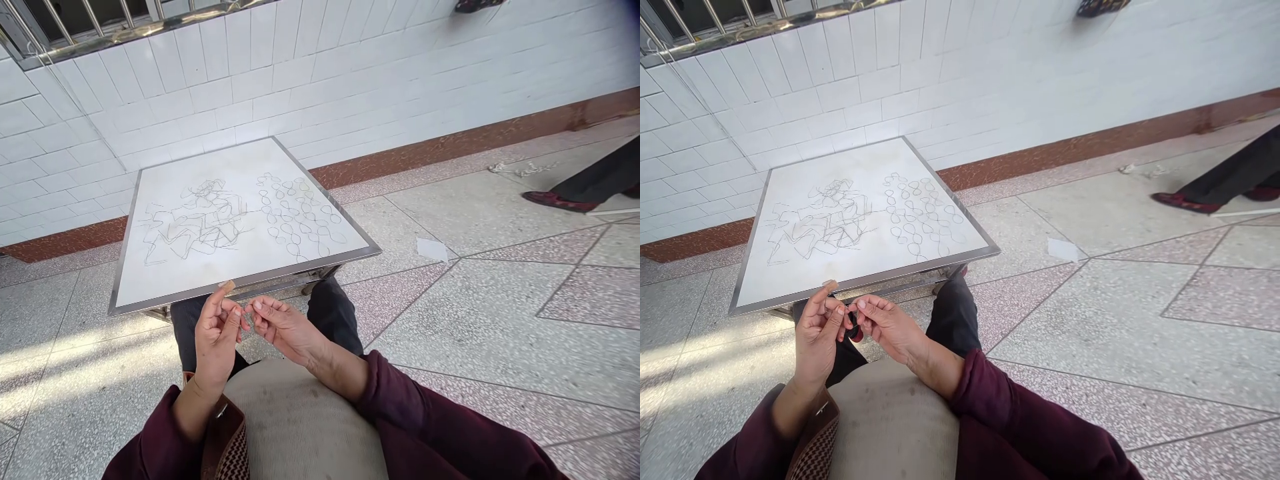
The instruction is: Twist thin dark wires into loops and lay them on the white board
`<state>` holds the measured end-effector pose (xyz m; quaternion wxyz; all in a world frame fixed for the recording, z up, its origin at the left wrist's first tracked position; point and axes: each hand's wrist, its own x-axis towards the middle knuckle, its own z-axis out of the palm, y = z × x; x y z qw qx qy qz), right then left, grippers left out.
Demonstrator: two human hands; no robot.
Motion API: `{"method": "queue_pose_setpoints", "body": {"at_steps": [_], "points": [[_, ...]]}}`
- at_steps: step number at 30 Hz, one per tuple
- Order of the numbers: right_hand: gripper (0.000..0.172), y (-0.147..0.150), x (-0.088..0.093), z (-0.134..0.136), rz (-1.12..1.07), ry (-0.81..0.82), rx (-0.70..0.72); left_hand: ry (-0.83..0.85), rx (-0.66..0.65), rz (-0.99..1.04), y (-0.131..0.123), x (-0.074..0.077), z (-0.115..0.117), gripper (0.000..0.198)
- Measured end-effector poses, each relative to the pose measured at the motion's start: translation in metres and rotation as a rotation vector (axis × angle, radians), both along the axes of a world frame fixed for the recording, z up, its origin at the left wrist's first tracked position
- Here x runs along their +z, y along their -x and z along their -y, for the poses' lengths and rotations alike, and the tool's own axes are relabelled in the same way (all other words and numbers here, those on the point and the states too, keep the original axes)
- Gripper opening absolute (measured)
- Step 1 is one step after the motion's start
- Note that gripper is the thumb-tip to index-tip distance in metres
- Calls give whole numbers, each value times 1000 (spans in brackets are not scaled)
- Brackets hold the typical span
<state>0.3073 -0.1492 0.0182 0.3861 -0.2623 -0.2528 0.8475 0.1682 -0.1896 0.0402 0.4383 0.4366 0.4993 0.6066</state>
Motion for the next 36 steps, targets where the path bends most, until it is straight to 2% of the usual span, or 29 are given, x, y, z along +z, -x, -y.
{"method": "queue_pose_setpoints", "body": {"at_steps": [4,7,12,17,23,28,32,36], "points": [[31,0,2,2,-41,24,34,8,50,-3,2,1,-1,41],[27,-1,4,2,-50,44,63,-2,31,-15,3,3,0,41],[26,-1,6,0,-52,20,45,-25,-9,-35,0,2,3,40],[29,-1,3,1,-63,63,37,-11,32,-9,0,-1,0,40],[29,-5,-2,1,-71,90,125,10,40,7,3,2,0,41],[27,-4,0,1,-5,74,62,25,12,-3,2,2,1,40],[26,-5,2,3,88,-9,35,21,9,-18,5,3,-2,42],[29,-7,2,3,207,-201,-5,14,-15,-56,7,6,-1,47]]}}
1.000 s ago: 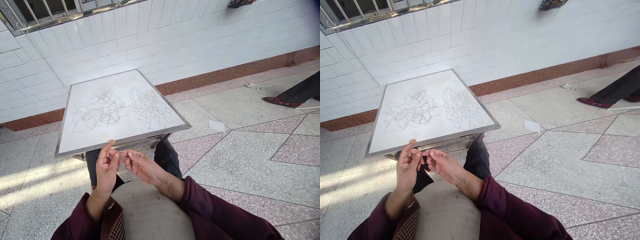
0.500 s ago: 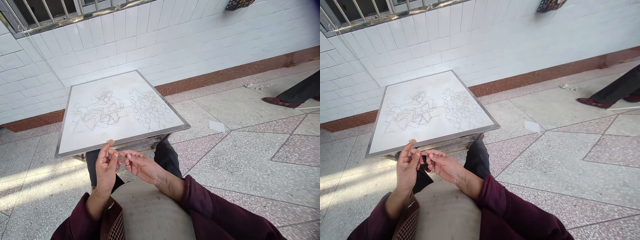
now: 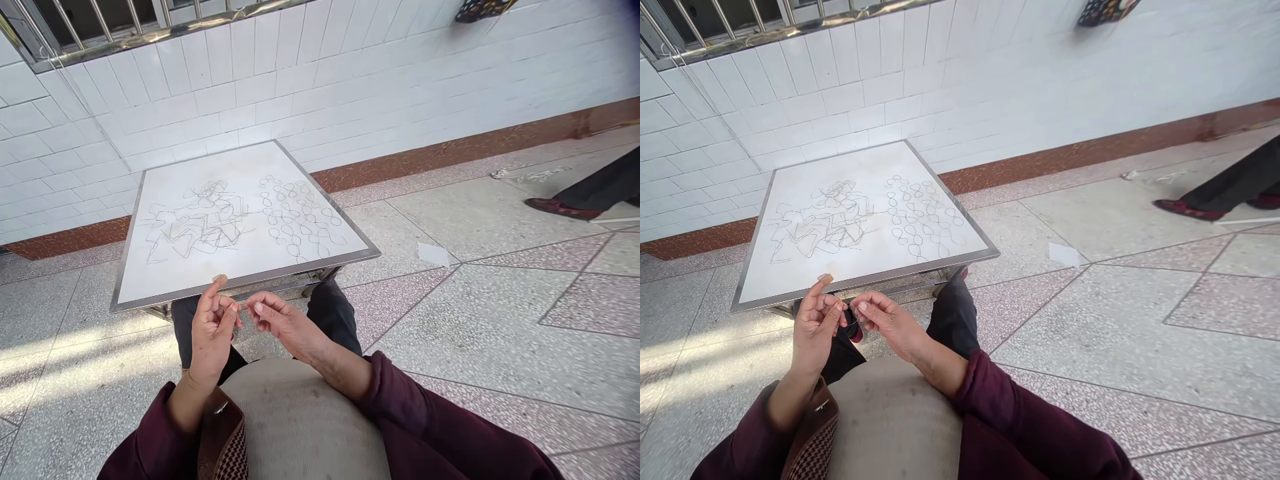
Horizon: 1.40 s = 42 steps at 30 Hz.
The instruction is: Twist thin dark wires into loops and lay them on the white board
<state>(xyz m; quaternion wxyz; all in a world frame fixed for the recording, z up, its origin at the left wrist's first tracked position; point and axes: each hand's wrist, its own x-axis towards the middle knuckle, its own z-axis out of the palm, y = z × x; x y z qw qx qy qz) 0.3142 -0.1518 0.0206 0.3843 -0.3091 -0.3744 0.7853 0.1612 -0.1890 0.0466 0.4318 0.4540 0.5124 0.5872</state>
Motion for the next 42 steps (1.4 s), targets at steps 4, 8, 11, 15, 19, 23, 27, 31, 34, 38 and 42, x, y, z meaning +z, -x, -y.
{"method": "queue_pose_setpoints", "body": {"at_steps": [4,8,11,15,19,23,27,31,34,38,42], "points": [[24,-2,2,0,133,-179,-14,-1,-17,-54,0,-1,4,49],[21,-4,8,-2,222,-297,-25,3,-84,-42,1,-5,6,56],[22,-6,11,-5,226,-344,-24,33,-151,-24,1,-7,7,61],[17,-5,8,-6,230,-393,-32,63,-179,-20,1,-11,8,66],[14,-6,1,-4,254,-463,-23,110,-221,-30,2,-11,7,70],[18,-8,-2,-6,318,-574,2,149,-264,11,2,-9,6,76],[15,-9,4,-11,429,-787,12,185,-326,20,0,-7,7,80],[13,-9,9,-11,579,-992,-38,188,-343,-28,-1,-9,8,77],[16,-7,10,-8,624,-1025,-73,173,-333,-96,-1,-11,8,73],[18,-3,8,-2,644,-969,-107,170,-316,-141,-1,-17,7,69],[18,1,3,0,667,-895,-110,198,-325,-63,-4,-19,6,74]]}}
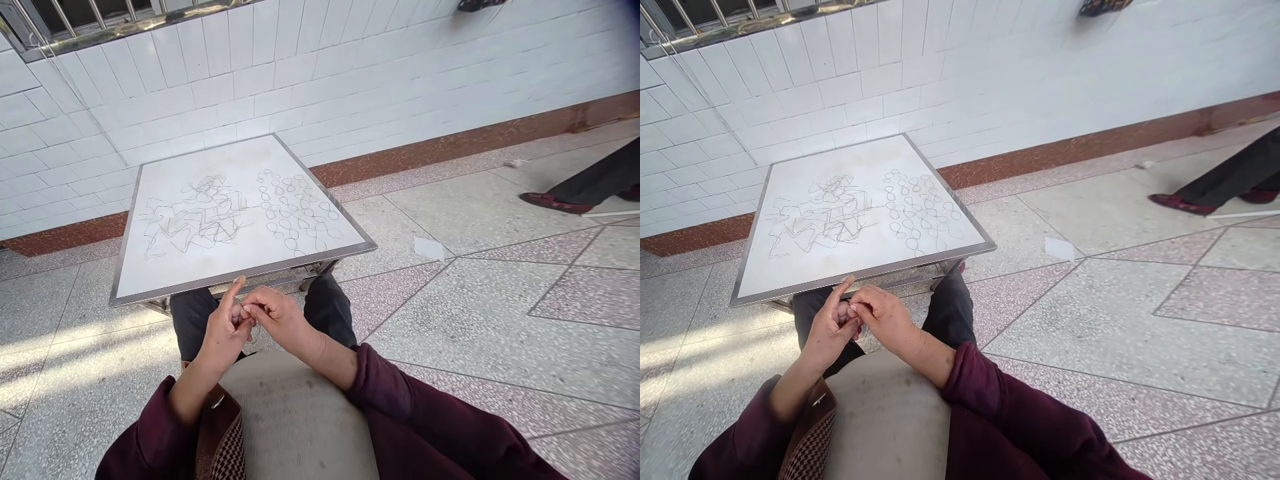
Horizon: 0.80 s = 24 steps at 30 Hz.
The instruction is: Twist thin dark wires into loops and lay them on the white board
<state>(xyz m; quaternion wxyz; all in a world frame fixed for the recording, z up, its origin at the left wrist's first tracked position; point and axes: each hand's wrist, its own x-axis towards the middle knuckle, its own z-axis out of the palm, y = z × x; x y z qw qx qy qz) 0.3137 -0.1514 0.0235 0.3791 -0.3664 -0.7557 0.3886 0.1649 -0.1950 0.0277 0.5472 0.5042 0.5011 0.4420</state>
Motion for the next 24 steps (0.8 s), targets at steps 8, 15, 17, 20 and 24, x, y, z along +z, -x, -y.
{"method": "queue_pose_setpoints", "body": {"at_steps": [8,15,17,20,24], "points": [[15,-6,4,-5,-70,78,-1,52,48,19,1,12,2,83],[13,-4,-3,-6,-48,-2,-71,-58,17,-124,5,-3,2,74],[15,-4,-5,-7,-36,-4,-68,-57,27,-129,5,-4,1,74],[12,-7,-6,-9,-50,37,-9,-12,50,-46,7,1,0,80],[13,-9,-5,-13,-94,62,78,25,44,16,8,7,-1,89]]}}
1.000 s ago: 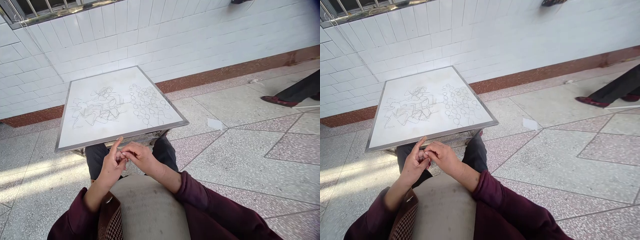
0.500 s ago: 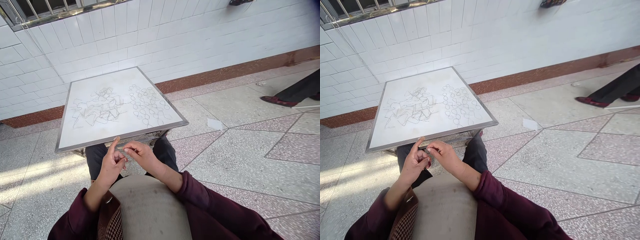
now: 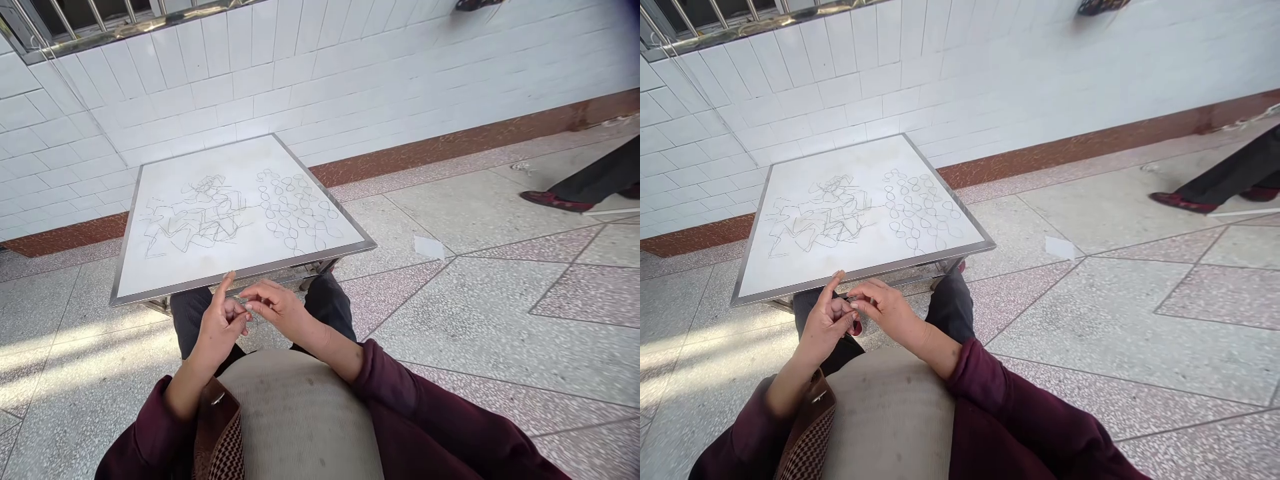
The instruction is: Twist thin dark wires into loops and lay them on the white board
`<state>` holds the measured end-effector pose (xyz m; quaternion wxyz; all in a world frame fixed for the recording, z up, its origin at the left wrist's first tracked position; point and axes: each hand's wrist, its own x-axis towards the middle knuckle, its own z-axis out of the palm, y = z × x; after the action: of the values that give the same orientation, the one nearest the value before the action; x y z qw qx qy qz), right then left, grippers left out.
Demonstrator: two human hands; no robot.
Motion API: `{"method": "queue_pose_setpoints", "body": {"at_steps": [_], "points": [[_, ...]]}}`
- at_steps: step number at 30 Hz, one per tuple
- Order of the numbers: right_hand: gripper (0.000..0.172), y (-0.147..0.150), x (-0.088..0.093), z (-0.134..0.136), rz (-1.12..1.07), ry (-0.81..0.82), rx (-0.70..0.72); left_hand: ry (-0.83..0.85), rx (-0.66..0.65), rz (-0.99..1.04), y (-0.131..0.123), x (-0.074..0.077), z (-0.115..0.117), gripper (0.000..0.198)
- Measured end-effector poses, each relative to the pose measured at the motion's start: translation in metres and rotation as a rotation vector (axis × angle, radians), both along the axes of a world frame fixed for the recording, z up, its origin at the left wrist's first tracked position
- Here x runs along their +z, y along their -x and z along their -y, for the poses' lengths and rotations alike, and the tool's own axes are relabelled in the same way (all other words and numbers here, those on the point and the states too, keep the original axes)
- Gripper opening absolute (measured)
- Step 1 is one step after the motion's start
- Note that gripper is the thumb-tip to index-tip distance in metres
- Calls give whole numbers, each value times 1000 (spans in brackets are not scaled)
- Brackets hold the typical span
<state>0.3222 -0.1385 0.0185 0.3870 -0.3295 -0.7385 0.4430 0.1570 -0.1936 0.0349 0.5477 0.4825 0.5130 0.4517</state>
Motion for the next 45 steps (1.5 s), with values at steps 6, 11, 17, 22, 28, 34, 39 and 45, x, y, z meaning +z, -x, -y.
{"method": "queue_pose_setpoints", "body": {"at_steps": [6,11,17,22,28,34,39,45], "points": [[15,8,3,4,36,-61,-33,-56,-39,-93,-2,-7,2,81],[11,6,4,5,49,-18,-60,-2,-33,-42,0,-3,0,86],[17,-2,3,4,-12,290,87,14,22,-15,9,4,-3,86],[18,4,-1,7,-100,434,79,10,26,9,10,3,-3,83],[28,6,2,5,-192,544,43,-6,26,38,11,6,-3,72],[26,4,2,1,-219,536,3,-6,43,109,16,3,-1,66],[25,2,3,0,-207,542,-3,20,68,169,19,-7,0,65],[23,1,1,1,-166,492,-18,54,65,247,14,-9,0,55]]}}
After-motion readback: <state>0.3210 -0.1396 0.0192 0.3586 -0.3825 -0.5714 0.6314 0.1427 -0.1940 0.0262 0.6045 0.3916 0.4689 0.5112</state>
